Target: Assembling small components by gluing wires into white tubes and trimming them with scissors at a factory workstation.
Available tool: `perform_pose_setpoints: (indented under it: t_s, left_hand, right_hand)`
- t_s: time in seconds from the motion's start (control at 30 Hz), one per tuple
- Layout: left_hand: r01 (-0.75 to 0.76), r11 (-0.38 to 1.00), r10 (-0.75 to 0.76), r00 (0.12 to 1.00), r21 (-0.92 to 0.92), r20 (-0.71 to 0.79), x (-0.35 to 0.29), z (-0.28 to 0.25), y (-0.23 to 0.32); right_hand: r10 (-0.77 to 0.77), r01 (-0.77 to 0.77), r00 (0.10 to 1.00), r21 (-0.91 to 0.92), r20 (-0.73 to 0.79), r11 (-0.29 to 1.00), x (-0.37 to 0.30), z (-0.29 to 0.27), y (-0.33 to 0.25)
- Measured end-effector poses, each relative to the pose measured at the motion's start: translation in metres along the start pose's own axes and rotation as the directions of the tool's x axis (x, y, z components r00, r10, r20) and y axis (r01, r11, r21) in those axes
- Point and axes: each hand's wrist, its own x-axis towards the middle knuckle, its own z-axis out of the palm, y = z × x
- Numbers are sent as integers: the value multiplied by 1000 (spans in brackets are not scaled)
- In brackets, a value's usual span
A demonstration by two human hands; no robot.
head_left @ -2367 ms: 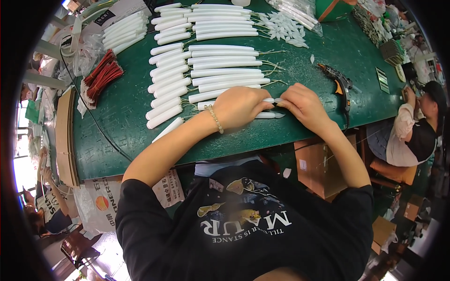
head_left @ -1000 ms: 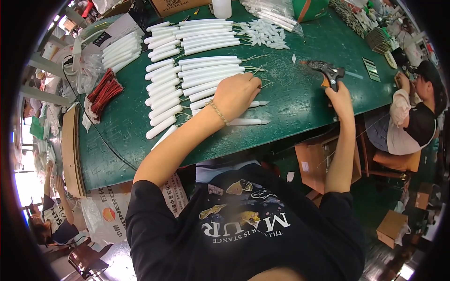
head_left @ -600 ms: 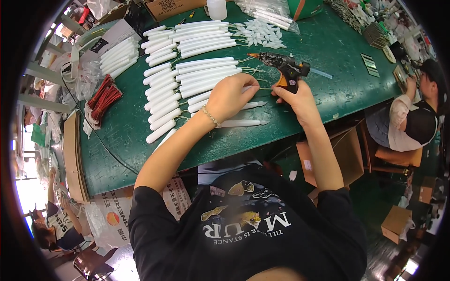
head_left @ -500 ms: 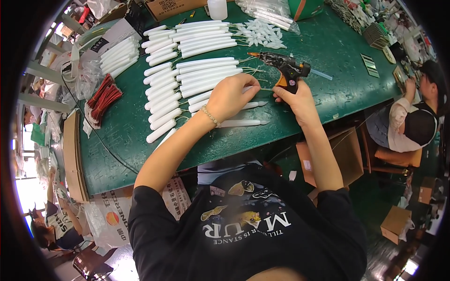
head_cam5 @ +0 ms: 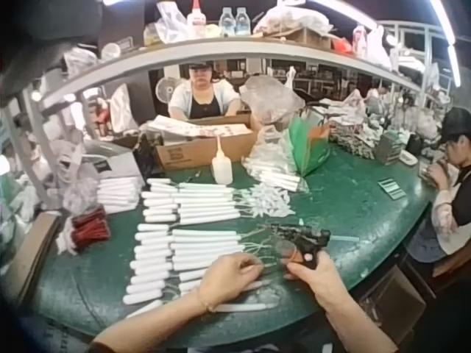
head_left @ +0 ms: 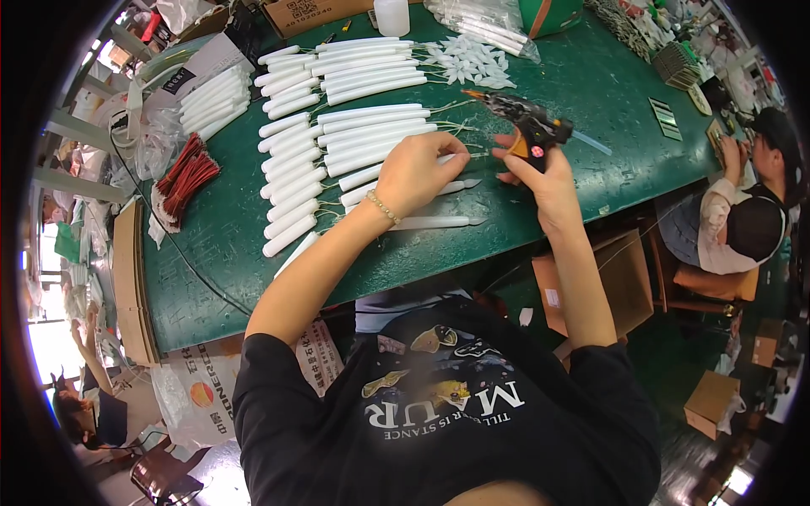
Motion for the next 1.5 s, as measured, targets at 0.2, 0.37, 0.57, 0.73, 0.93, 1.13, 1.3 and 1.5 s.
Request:
perform_pose_setpoints:
  t_s: [0.2,0.37,0.57,0.73,0.93,1.13,1.3,1.5]
  left_hand:
    - [44,998,-41,997,50,-60,3,-2,-5]
    - [70,996,-67,996,46,-56,5,-3,-4]
    - [64,997,-61,996,36,-59,4,-2,-5]
    - [59,998,-57,997,22,-54,4,-2,-4]
    - [84,996,-84,995,-4,-44,4,-3,-2]
    - [79,997,-80,996,-26,-44,4,-3,-2]
    - [88,996,-88,995,-13,-41,4,-4,-1]
    - [79,997,-79,996,-14,-47,4,-5,-1]
  right_hand:
    - [69,-65,997,-140,22,988,-18,-29,5]
    - [13,-25,999,-372,-37,928,-29,-31,13]
    - [4,-11,1000,-349,-22,937,-31,-21,8]
    - [12,-19,1000,-368,-21,930,-30,-22,8]
    - [-9,0,1000,-332,-25,943,-30,-21,9]
    - [-4,-13,999,-354,-47,935,-31,-19,5]
    - [-11,-5,999,-347,-42,938,-31,-18,5]
    - [-5,-8,999,-347,-35,938,-31,-20,5]
